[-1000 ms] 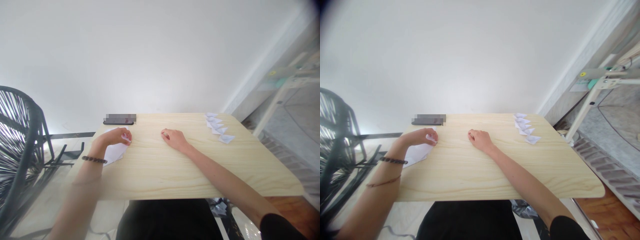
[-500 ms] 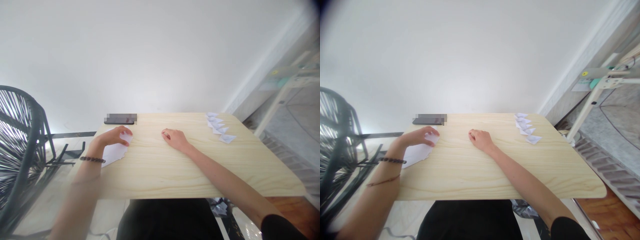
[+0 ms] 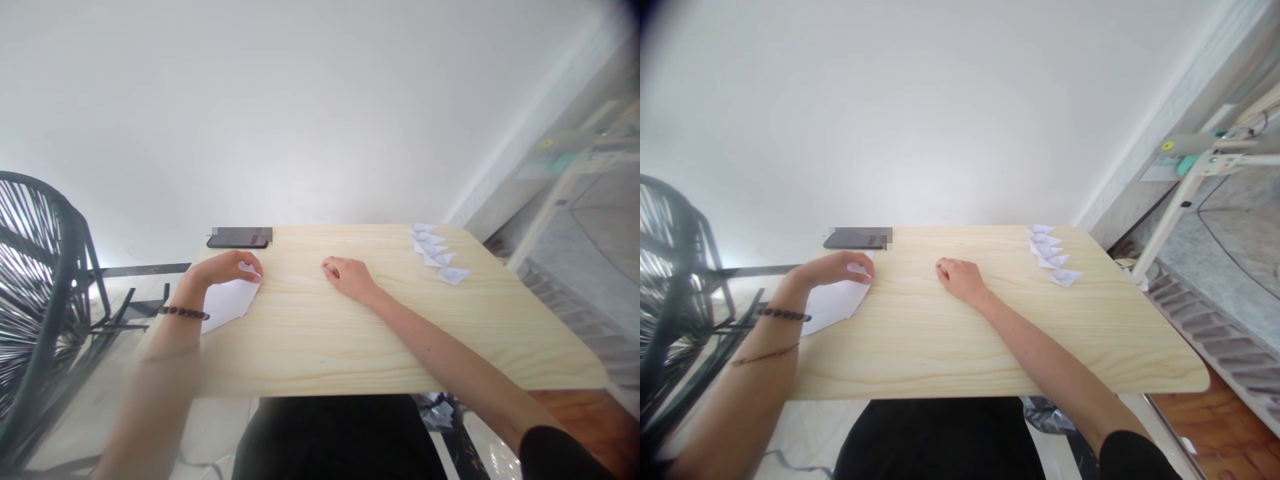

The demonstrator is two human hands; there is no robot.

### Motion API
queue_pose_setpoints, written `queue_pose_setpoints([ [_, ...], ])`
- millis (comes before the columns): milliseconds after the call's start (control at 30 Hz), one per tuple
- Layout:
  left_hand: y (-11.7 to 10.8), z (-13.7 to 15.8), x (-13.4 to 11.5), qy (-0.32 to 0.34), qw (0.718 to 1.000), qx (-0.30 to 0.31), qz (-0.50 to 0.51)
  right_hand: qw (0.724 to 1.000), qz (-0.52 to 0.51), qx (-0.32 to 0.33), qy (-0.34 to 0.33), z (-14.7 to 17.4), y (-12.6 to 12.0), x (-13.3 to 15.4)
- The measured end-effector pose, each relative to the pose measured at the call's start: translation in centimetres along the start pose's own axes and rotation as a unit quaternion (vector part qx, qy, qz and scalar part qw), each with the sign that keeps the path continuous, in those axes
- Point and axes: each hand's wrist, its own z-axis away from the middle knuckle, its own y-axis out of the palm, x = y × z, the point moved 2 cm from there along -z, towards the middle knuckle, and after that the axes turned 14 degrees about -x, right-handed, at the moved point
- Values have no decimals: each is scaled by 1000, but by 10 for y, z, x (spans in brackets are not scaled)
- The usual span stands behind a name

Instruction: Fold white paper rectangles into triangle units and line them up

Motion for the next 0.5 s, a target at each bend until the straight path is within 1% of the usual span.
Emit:
queue_pose_setpoints([
  [33, -2, 0, -2, -13, 1000, -2, -5, 1000, 2, 1, 1, 0, 0, 0],
  [100, -6, -2, -7, -18, 1000, -8, -7, 1000, 3, 3, 3, 0, 0, 0],
  [300, -8, -9, -33, 8, 998, -37, 44, 1000, -5, 2, 4, 0, -1, 1],
  [400, -1, -16, -52, 26, 996, -71, 55, 1000, -11, 11, 16, 0, -2, 1],
  [500, 15, -28, -67, 49, 991, -90, 89, 999, -23, 7, 29, 0, -2, -1],
])
